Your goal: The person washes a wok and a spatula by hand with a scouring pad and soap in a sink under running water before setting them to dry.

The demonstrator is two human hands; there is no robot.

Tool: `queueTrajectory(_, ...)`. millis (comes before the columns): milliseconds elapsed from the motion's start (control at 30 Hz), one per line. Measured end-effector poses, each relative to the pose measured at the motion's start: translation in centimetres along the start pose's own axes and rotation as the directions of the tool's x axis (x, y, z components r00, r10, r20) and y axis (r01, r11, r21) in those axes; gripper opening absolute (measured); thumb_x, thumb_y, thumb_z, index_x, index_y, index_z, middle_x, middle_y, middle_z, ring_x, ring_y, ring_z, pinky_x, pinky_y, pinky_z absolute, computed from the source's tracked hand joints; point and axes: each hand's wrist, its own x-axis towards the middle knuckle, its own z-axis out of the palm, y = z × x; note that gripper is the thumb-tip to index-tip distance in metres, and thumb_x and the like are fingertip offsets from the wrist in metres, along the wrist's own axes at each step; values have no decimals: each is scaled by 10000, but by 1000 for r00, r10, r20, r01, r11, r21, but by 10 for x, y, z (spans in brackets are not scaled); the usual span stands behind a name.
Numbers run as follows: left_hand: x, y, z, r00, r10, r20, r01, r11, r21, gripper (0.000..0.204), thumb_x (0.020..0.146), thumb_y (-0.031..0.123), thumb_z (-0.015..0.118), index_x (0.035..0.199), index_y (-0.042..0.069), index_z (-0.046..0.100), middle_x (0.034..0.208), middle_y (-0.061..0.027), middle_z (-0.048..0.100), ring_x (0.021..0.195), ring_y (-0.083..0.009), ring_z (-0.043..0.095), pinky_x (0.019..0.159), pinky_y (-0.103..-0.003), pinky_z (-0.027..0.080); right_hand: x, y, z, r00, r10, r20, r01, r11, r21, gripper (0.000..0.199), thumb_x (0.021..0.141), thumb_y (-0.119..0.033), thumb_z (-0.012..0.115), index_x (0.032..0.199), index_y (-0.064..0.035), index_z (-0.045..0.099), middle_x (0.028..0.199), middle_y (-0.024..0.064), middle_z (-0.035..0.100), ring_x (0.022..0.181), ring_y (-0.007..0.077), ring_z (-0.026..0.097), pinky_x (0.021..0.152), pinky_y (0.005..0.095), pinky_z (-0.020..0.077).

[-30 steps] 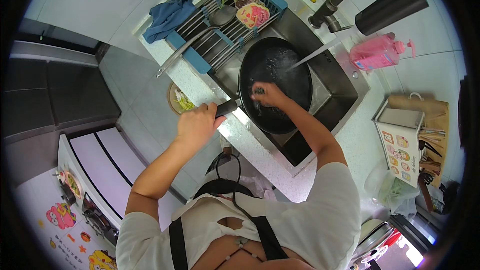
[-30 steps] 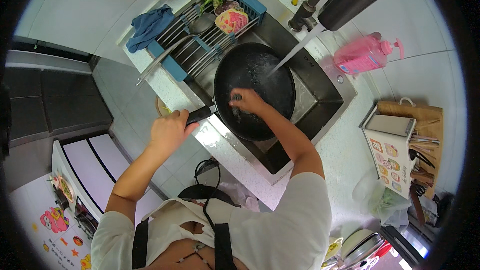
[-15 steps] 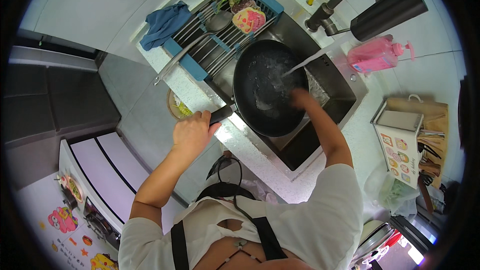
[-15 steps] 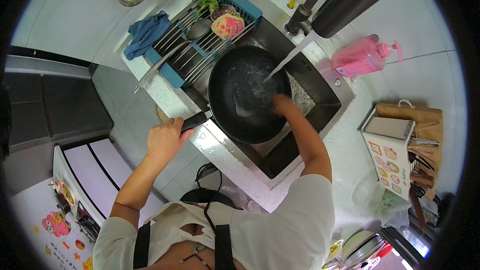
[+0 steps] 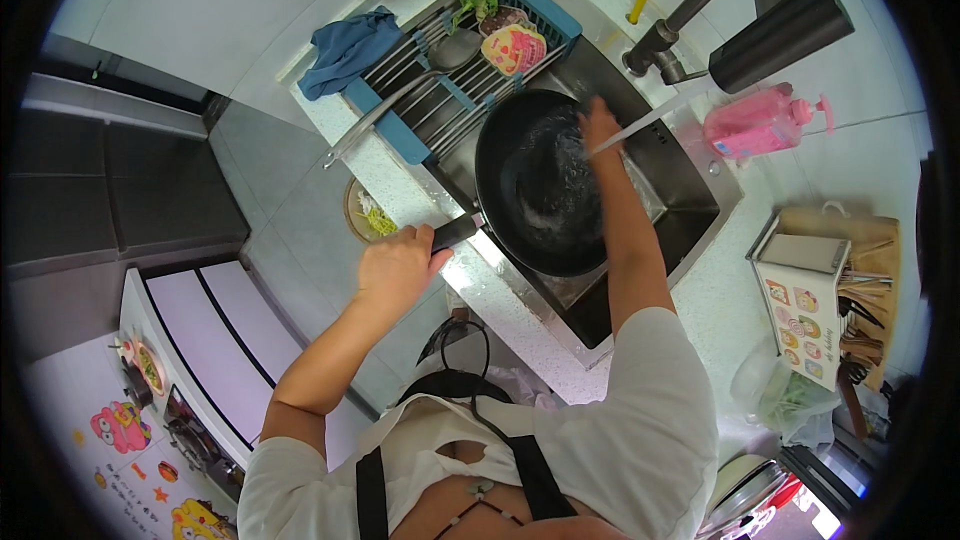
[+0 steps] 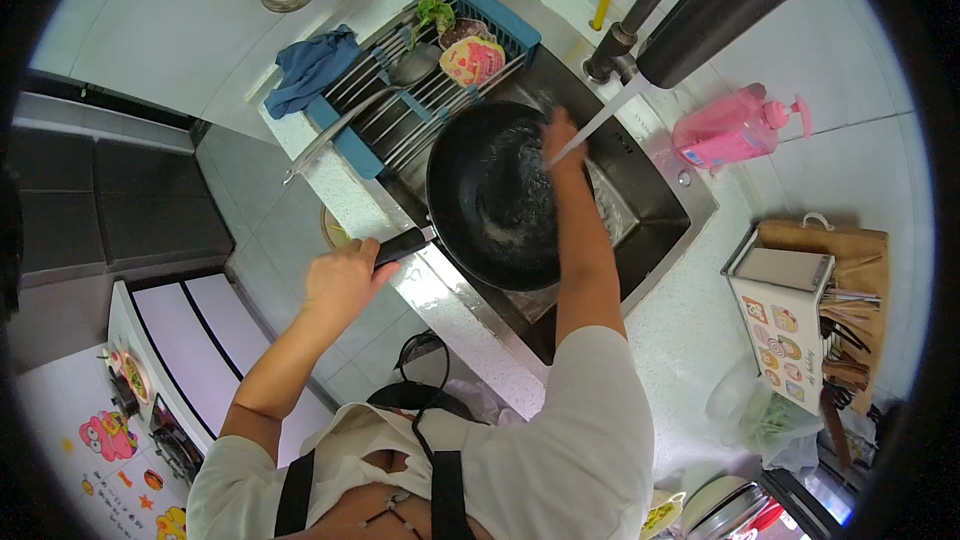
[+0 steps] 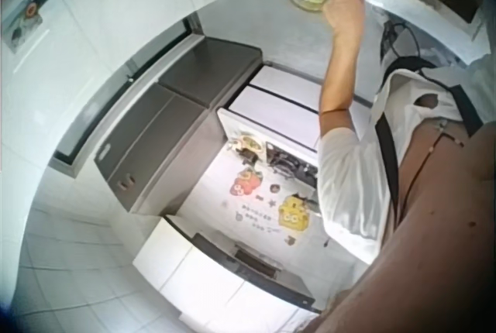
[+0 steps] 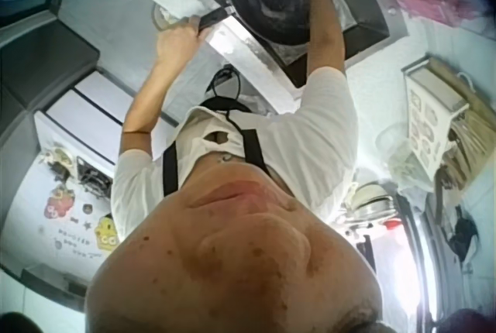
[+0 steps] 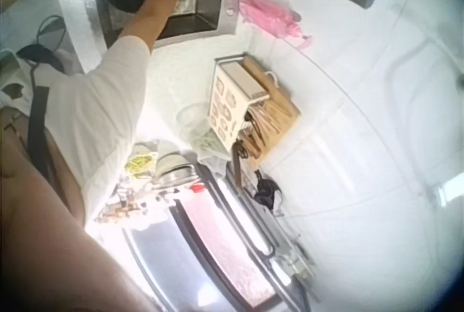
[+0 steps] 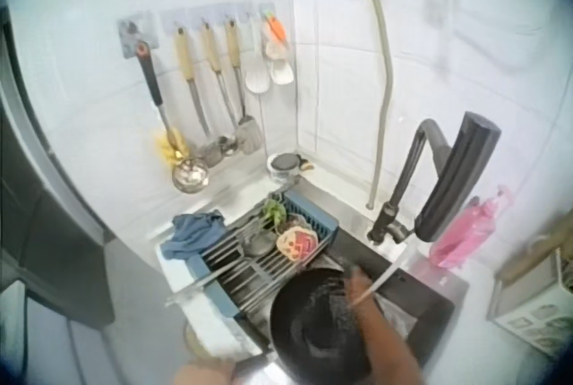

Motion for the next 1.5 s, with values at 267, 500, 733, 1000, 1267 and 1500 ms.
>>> queueTrajectory(267, -1, 6, 0, 1000, 27, -12, -28, 999, -36, 348, 767, 413, 562, 832, 72, 532, 687, -68, 567, 600, -236, 595, 500, -336, 469, -93, 71, -22, 369, 404, 837, -260, 910, -324, 259, 739, -185, 586, 931, -12, 567, 736, 165, 616, 601, 263, 628, 496, 361, 522)
queueTrajectory(500, -2, 4, 1, 998, 58, -34, -59, 998, -31, 328, 771, 396, 564, 816, 75, 516, 694, -63, 546, 581, -225, 590, 486, -325, 470, -142, -29, -9, 308, -304, 902, -565, 704, 430, 314, 761, -212, 660, 996, -77, 500, 686, 55, 557, 546, 172, 580, 515, 281, 519)
queueTrajectory(733, -3, 3, 1, 996, 72, -54, -73, 997, -28, 311, 773, 369, 573, 799, 68, 500, 696, -68, 535, 565, -222, 578, 485, -318, 465, -72, 32, 11, 983, -125, 132, 122, 992, 34, 337, 766, -172, 591, 1072, -82, 484, 927, 196, 581, 796, 322, 601, 609, 409, 478)
queueTrajectory(1000, -4, 6, 0, 994, 85, -68, -84, 996, 14, 342, 762, 383, 571, 812, 53, 497, 698, -85, 544, 580, -239, 585, 484, -331, 460, -116, 37, 1, 176, 216, 960, -22, 976, -216, 323, 781, -258, 575, 1039, -66, 538, 753, 76, 580, 560, 158, 539, 461, 285, 418)
queueTrajectory(1267, -4, 0, 3, 998, 60, 0, -60, 998, 19, 336, 784, 383, 557, 836, 55, 499, 732, -92, 567, 621, -233, 606, 507, -325, 484, -158, -51, -73, 100, -200, 975, -615, 757, 219, 373, 770, -221, 563, 1108, -83, 488, 558, 6, 452, 458, 75, 418, 392, 195, 308)
queueTrajectory(1500, 3, 6, 22, 989, 145, -42, -135, 975, 177, 280, 781, 286, 560, 880, 38, 479, 796, -108, 566, 668, -234, 613, 531, -331, 493, -180, 29, -100, 774, 122, 621, 174, 902, -394, 482, 677, -239, 603, 1132, -94, 540, 808, 132, 623, 704, 277, 616, 690, 368, 503)
